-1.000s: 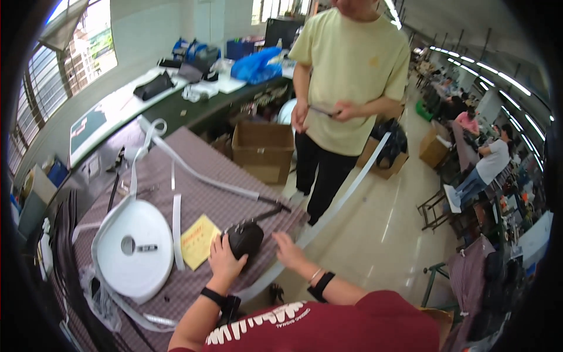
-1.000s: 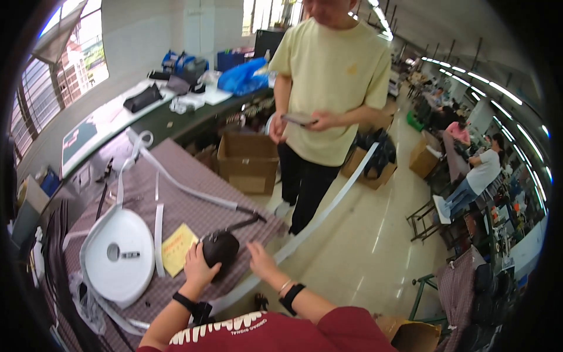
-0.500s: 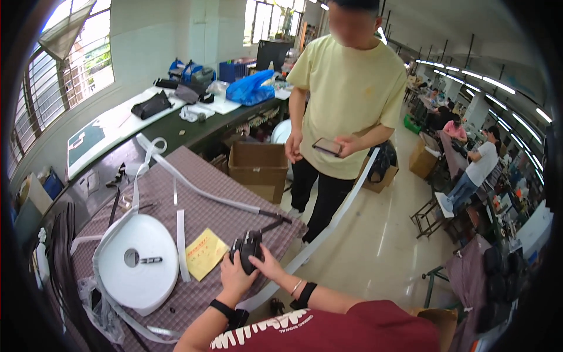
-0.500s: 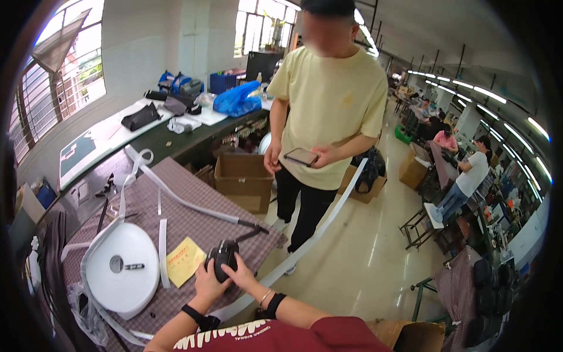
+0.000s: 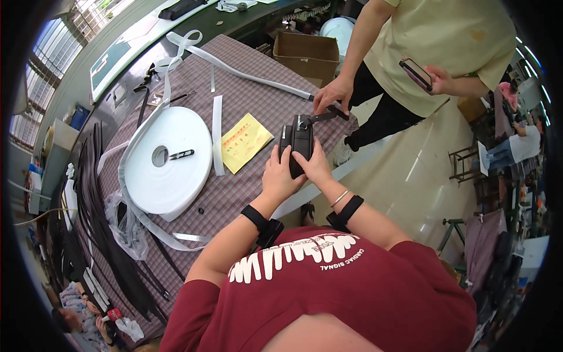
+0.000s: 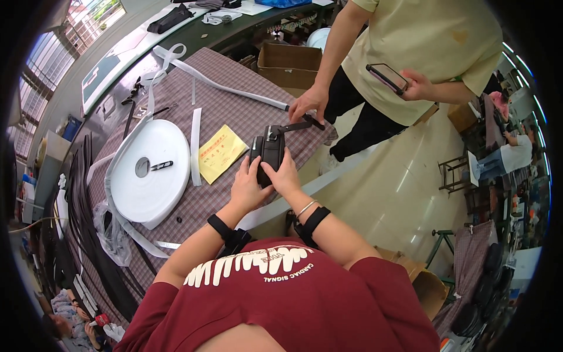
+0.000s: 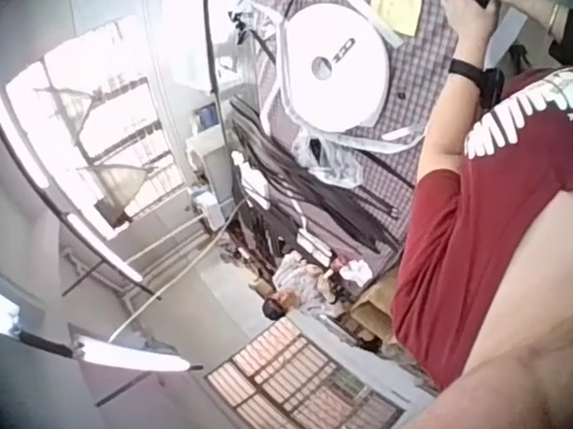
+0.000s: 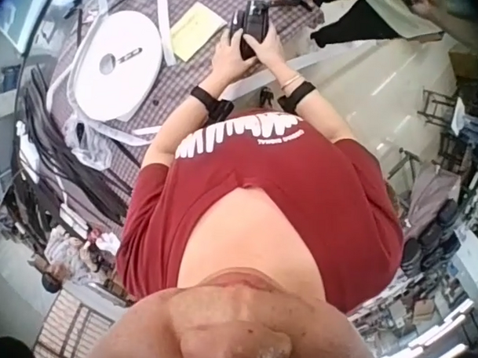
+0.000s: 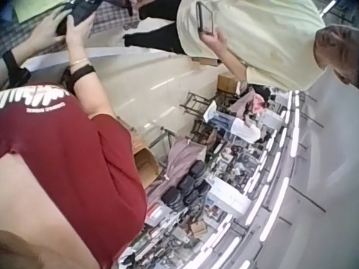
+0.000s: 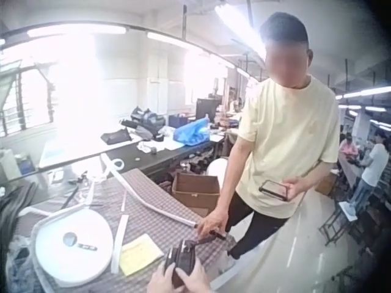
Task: The recorder is attaching a strap or hardware to a small black leather bag at a workshop table.
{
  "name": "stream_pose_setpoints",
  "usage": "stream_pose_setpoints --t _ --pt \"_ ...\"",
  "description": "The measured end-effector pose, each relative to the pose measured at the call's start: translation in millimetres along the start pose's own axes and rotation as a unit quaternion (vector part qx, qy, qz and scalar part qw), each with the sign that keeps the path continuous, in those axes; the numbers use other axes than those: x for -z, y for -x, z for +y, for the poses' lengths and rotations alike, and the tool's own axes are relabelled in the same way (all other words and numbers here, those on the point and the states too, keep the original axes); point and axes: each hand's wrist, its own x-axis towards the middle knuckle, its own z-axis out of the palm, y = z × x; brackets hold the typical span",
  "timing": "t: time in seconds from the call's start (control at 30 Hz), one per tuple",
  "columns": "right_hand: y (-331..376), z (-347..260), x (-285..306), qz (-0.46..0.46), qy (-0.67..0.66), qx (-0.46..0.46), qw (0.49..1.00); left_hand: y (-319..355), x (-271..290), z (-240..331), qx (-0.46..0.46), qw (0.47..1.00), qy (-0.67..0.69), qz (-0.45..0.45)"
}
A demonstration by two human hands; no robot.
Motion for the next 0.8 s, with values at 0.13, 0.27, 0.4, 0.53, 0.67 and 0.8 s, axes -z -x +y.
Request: stream_pose_setpoints --t 0.13,0.27,0.4,0.53,0.67,0.8 --pt "6 6 -2 0.008 -0.024 0.021 0.999 6 -2 -6 -0.007 1.000 0.015 0.017" --pt "16 -6 5 0.003 -0.027 0.021 0.999 7 -1 -9 -0.032 0.998 0.056 -0.017" --pt "16 -10 7 -0.007 -0.061 -0.007 0.998 8 7 0 -0.023 0.998 0.054 -0.037" --pt "6 -3 5 0.020 -0.077 -0.007 0.997 3 10 -6 -0.075 0.996 0.048 -0.006" --pt "11 -18 7 0.022 0.037 0.017 0.999 10 7 -18 -0.080 0.993 0.080 0.020" --pt "24 -19 6 -0.029 0.039 0.021 0.999 19 2 -31 -0.055 0.990 0.124 0.033"
